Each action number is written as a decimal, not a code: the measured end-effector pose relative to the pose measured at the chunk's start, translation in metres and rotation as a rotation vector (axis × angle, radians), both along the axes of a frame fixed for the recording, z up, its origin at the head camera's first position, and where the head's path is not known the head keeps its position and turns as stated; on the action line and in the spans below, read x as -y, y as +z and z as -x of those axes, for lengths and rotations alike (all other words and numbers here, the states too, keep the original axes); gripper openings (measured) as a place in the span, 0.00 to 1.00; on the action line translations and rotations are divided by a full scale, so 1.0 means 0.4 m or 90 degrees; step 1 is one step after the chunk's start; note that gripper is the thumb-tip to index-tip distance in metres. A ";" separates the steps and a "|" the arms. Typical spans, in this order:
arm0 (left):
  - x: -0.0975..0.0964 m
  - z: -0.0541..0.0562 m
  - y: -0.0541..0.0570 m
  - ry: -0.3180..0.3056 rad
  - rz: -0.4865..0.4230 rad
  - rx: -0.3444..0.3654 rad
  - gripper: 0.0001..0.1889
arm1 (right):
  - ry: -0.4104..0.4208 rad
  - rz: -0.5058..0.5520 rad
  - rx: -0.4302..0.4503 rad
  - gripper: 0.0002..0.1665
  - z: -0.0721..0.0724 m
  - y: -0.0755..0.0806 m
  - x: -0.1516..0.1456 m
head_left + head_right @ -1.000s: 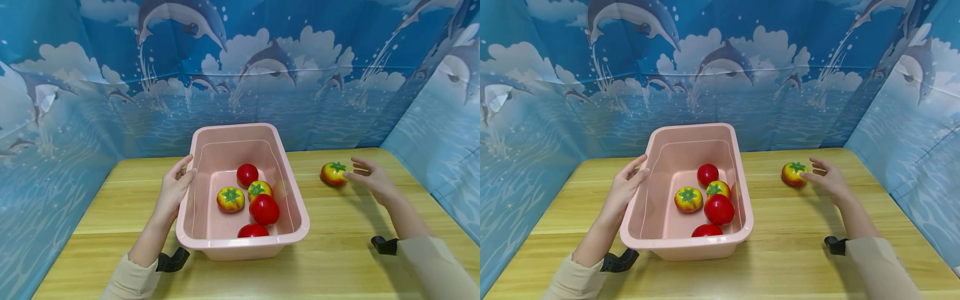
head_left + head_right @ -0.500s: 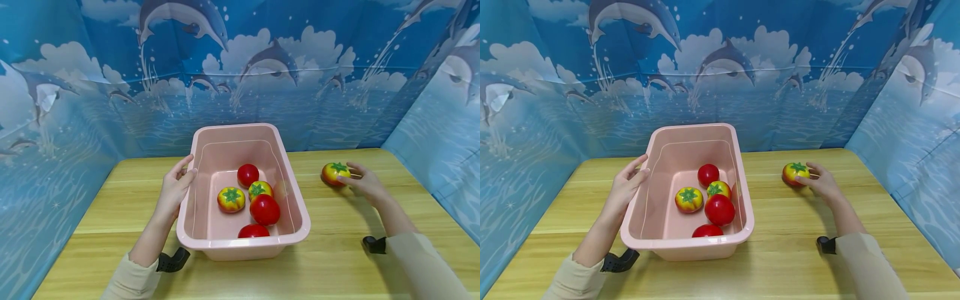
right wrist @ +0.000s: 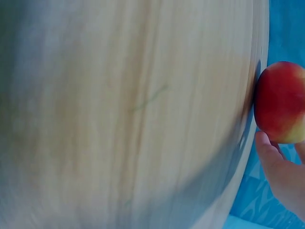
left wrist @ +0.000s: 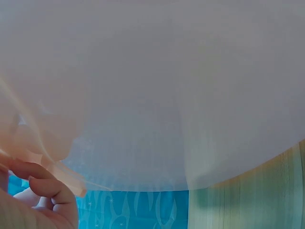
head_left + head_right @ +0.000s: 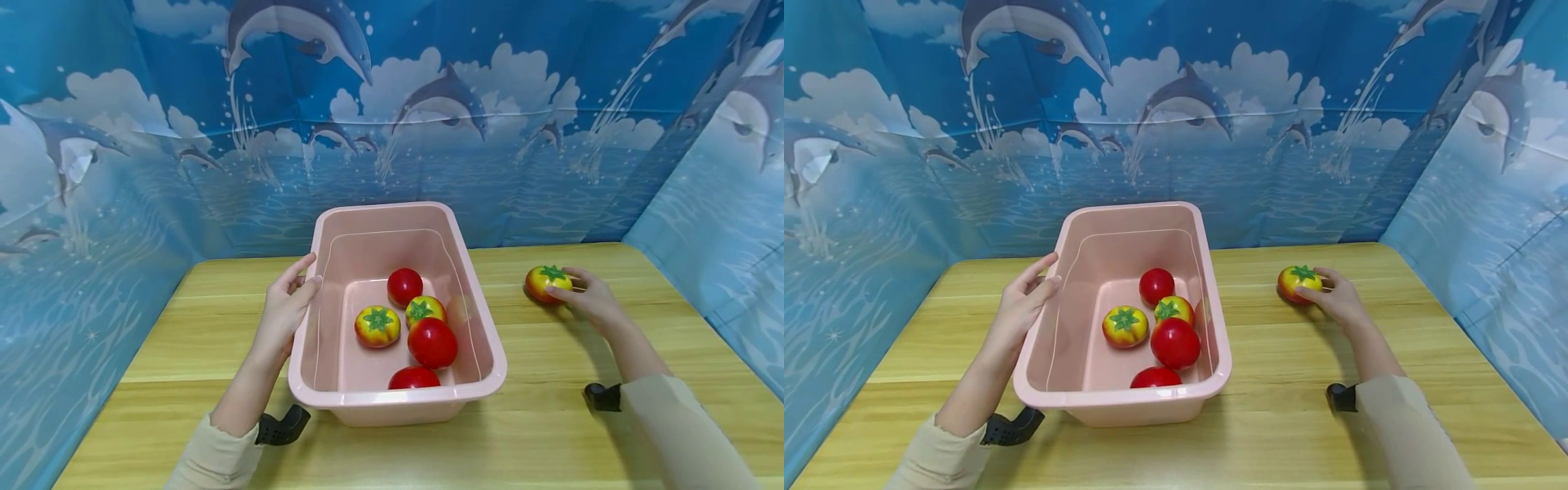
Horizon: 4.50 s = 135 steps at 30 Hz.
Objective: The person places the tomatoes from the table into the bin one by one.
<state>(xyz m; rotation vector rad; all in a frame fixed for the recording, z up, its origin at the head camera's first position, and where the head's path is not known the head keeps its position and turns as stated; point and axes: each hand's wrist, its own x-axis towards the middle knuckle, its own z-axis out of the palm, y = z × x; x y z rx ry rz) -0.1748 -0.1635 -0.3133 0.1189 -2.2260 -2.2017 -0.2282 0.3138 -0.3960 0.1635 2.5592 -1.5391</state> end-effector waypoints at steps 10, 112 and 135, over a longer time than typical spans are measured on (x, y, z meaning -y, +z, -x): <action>0.000 0.001 0.000 -0.004 0.002 -0.003 0.25 | 0.000 -0.018 0.002 0.49 -0.006 0.012 0.006; 0.002 0.001 -0.004 0.001 0.011 -0.016 0.24 | 0.338 0.080 -0.130 0.36 -0.142 0.341 0.341; 0.005 0.004 -0.004 0.005 0.027 -0.006 0.24 | 0.444 0.056 -0.135 0.36 -0.132 0.317 0.458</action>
